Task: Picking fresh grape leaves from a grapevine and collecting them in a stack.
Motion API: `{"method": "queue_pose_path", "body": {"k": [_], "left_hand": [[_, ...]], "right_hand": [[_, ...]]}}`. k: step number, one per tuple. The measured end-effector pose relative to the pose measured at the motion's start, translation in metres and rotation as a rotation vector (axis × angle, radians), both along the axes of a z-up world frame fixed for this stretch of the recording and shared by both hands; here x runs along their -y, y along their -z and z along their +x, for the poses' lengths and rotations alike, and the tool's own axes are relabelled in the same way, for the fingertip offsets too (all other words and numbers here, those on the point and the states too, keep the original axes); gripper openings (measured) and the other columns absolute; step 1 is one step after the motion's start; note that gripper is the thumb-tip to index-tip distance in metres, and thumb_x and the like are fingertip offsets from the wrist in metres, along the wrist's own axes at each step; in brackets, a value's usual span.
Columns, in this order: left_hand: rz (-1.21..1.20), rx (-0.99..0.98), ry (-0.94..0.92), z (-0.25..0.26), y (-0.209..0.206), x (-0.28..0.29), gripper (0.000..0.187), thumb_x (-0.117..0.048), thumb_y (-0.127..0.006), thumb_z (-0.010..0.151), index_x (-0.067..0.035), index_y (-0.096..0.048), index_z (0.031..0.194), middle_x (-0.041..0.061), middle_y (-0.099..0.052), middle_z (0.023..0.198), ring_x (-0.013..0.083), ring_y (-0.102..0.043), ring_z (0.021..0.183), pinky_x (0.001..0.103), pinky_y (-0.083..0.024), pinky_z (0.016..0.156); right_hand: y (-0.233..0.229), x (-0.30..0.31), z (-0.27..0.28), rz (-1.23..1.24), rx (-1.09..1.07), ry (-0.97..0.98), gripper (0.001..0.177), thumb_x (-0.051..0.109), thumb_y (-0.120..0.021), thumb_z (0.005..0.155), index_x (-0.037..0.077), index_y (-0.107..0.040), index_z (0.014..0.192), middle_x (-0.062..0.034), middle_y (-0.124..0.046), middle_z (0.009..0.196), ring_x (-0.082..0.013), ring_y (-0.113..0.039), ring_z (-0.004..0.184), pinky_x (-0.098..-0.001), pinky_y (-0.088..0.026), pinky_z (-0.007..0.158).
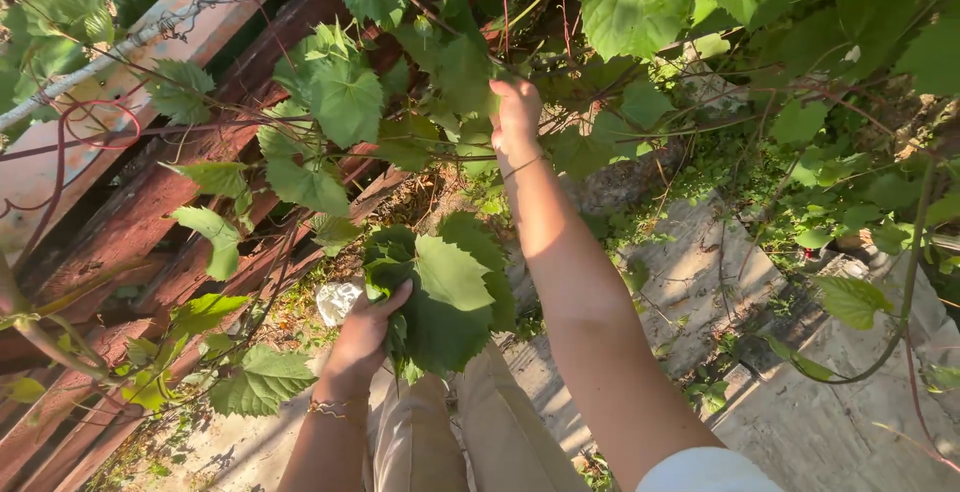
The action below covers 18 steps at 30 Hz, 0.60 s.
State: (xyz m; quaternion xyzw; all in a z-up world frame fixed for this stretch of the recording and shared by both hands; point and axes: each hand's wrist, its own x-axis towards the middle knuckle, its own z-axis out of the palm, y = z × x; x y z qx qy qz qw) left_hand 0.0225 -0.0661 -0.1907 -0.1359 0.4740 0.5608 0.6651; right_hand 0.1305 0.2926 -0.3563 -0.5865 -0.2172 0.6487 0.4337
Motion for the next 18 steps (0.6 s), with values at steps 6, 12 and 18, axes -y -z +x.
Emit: {"method": "queue_pose_path", "body": {"k": [6, 12, 18], "left_hand": [[-0.012, -0.043, 0.011, -0.004, -0.01, -0.024, 0.034, -0.006, -0.069, 0.091, -0.007, -0.062, 0.124, 0.003, -0.069, 0.107, 0.0166, -0.067, 0.093, 0.035, -0.056, 0.083], [0.079, -0.068, 0.131, -0.008, -0.031, -0.063, 0.022, -0.012, -0.07, 0.094, -0.004, -0.067, 0.114, 0.002, -0.069, 0.096, 0.0146, -0.067, 0.085, 0.033, -0.055, 0.076], [0.076, -0.071, 0.129, 0.0, -0.026, -0.084, 0.021, -0.013, -0.072, 0.092, -0.005, -0.066, 0.111, 0.0, -0.067, 0.094, 0.0128, -0.064, 0.081, 0.031, -0.054, 0.073]], "right_hand": [[-0.11, 0.008, 0.035, 0.409, 0.454, -0.405, 0.038, 0.013, -0.077, 0.088, 0.01, -0.057, 0.12, -0.0085, -0.07, 0.114, -0.0179, -0.069, 0.105, -0.034, -0.056, 0.086], [-0.193, -0.054, 0.037, 1.291, 1.136, -0.511, 0.018, 0.002, -0.062, 0.104, 0.008, -0.062, 0.121, -0.0136, -0.069, 0.128, -0.0275, -0.065, 0.12, -0.0388, -0.056, 0.101], [-0.125, -0.139, 0.009, 0.392, 0.284, -0.319, 0.019, 0.005, -0.051, 0.102, 0.007, -0.06, 0.119, -0.0243, -0.072, 0.115, -0.0355, -0.07, 0.105, -0.0447, -0.06, 0.093]]}}
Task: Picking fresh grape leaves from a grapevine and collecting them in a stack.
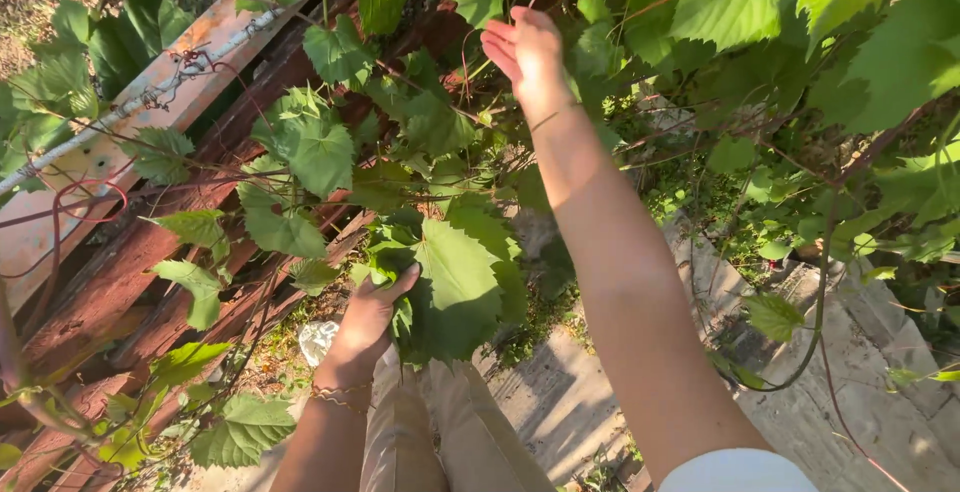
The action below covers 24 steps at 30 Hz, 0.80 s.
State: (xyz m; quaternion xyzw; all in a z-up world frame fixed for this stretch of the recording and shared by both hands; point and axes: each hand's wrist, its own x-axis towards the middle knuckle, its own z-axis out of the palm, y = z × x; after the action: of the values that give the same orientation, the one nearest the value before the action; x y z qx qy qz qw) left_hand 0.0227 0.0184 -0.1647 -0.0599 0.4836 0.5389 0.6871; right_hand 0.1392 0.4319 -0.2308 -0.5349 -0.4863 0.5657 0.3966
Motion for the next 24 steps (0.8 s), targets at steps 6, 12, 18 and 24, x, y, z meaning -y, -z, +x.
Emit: {"method": "queue_pose_path", "body": {"k": [6, 12, 18, 24], "left_hand": [[-0.005, 0.01, -0.048, -0.007, 0.005, -0.006, 0.021, -0.013, -0.073, 0.092, -0.005, -0.066, 0.11, 0.0, -0.067, 0.091, 0.0139, -0.063, 0.078, 0.032, -0.051, 0.069], [-0.077, 0.049, -0.074, -0.018, 0.0, -0.007, 0.022, -0.012, -0.069, 0.091, -0.002, -0.067, 0.11, 0.004, -0.07, 0.095, 0.0167, -0.066, 0.082, 0.034, -0.055, 0.073], [-0.046, 0.015, -0.077, -0.018, 0.005, -0.011, 0.02, -0.01, -0.07, 0.092, -0.006, -0.066, 0.111, 0.0, -0.067, 0.095, 0.0123, -0.065, 0.081, 0.031, -0.054, 0.072], [-0.051, 0.028, -0.079, -0.022, 0.0, -0.022, 0.018, -0.011, -0.07, 0.092, -0.006, -0.065, 0.108, 0.002, -0.066, 0.09, 0.0157, -0.064, 0.076, 0.033, -0.053, 0.068]], "right_hand": [[0.071, -0.024, -0.027, -0.275, -0.509, 0.225, 0.029, 0.013, -0.047, 0.099, 0.015, -0.061, 0.125, -0.0102, -0.066, 0.126, -0.0234, -0.067, 0.111, -0.0393, -0.05, 0.098], [0.133, -0.022, -0.015, -0.36, -0.843, 0.197, 0.018, 0.015, -0.056, 0.108, 0.002, -0.067, 0.113, -0.0089, -0.074, 0.109, -0.0194, -0.061, 0.086, -0.0377, -0.051, 0.09], [0.057, 0.012, -0.038, -0.614, -1.015, 0.216, 0.024, 0.019, -0.048, 0.105, 0.003, -0.063, 0.116, -0.0091, -0.071, 0.111, -0.0252, -0.069, 0.105, -0.0468, -0.055, 0.099], [0.056, 0.002, -0.044, -0.607, -0.952, 0.284, 0.033, 0.018, -0.041, 0.1, 0.003, -0.06, 0.123, -0.0123, -0.069, 0.118, -0.0305, -0.066, 0.112, -0.0524, -0.053, 0.099]]}}
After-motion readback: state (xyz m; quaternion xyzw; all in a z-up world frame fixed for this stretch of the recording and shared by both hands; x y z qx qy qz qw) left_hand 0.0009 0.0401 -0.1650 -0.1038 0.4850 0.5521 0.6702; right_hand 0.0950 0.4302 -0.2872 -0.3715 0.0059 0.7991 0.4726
